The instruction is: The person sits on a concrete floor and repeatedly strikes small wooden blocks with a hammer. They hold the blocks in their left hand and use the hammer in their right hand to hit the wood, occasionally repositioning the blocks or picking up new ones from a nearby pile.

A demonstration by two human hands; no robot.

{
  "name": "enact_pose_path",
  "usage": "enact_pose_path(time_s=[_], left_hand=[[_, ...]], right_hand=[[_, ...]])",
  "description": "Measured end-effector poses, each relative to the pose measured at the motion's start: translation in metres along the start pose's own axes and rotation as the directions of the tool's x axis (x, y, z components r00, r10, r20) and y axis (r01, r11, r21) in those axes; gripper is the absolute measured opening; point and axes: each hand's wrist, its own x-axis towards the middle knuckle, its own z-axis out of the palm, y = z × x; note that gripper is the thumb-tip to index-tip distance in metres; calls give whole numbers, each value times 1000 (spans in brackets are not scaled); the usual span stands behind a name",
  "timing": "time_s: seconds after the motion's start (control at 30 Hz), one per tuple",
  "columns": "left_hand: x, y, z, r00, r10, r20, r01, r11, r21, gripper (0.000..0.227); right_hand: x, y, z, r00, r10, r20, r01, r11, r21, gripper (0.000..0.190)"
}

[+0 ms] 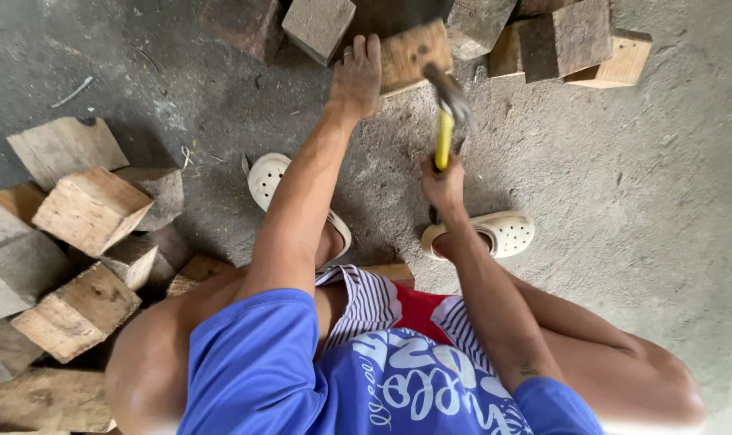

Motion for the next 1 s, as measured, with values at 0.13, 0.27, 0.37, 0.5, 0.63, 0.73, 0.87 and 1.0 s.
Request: enact_pose_path(time_s=[0.13, 0.27, 0.37, 0.5, 0.63, 0.73, 0.87, 1.0], left_hand=[[11, -8, 6, 973, 107, -205, -93, 993, 76, 103], [-7, -7, 3, 997, -4, -75, -17, 963, -268, 119], [-12, -13, -4, 998, -42, 39, 57, 777, -627, 119], [-15, -12, -1, 982, -2, 186, 159, 532, -832, 108], [-16, -11, 0, 894, 164, 417, 385, 194, -902, 117], [-30, -5, -7, 866, 153, 476, 469, 83, -879, 114], [-44, 1, -19, 850, 275, 448, 446, 74, -892, 116], [-49, -5, -21, 848, 203, 489, 484, 75, -872, 118]], right_hand=[[-40, -1, -8, 970, -36, -238, 123, 924, 362, 14], [-50, -24, -40, 968, 247, -44, -165, 757, 633, 13], [-48, 0, -39, 902, 424, 77, -357, 635, 685, 17], [-47, 35, -25, 823, 544, 163, -452, 454, 767, 26], [-44, 46, -25, 791, 576, 205, -458, 336, 823, 25], [-44, 43, -22, 811, 553, 189, -457, 399, 795, 27], [-44, 32, -14, 826, 539, 163, -455, 469, 757, 30], [-44, 26, -15, 822, 547, 158, -477, 509, 717, 31]])
